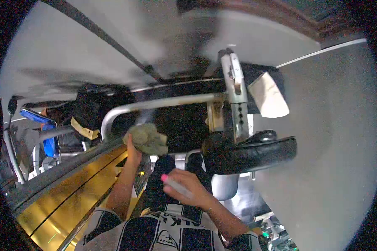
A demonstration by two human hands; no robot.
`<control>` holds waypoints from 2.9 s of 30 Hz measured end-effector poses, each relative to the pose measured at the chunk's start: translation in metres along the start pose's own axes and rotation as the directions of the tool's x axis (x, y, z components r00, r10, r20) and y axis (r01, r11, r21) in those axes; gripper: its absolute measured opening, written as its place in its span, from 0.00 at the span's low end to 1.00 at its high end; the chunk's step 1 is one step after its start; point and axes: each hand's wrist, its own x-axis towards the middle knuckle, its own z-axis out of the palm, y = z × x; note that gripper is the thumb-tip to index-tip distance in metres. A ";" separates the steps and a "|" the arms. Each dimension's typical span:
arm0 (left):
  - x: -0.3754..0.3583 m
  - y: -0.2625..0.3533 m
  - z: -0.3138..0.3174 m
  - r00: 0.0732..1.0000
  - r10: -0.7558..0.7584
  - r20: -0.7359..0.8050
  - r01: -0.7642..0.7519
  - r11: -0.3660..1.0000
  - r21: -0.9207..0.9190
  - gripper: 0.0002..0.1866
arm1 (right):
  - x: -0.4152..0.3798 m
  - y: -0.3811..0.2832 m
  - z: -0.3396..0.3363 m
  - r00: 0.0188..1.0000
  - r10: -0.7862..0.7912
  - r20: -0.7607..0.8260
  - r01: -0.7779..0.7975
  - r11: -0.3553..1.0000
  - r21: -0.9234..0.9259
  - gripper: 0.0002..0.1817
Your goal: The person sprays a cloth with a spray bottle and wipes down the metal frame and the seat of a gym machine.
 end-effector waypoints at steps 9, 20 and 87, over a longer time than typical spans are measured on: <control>-0.068 0.003 0.059 0.980 -0.186 0.076 0.182 0.982 0.059 0.33 | -0.097 -0.173 -0.160 0.934 -0.300 -0.196 0.127 0.789 -0.602 0.25; -0.051 -0.014 0.052 0.989 -0.091 0.116 0.086 0.995 0.047 0.36 | -0.064 -0.164 -0.279 0.914 -0.037 -0.403 -0.278 0.666 -0.692 0.32; -0.010 -0.112 0.345 -0.073 -0.430 0.900 -0.986 0.169 0.001 0.22 | -0.036 -0.035 -0.291 0.667 -0.109 -0.737 -0.396 0.786 -0.475 0.13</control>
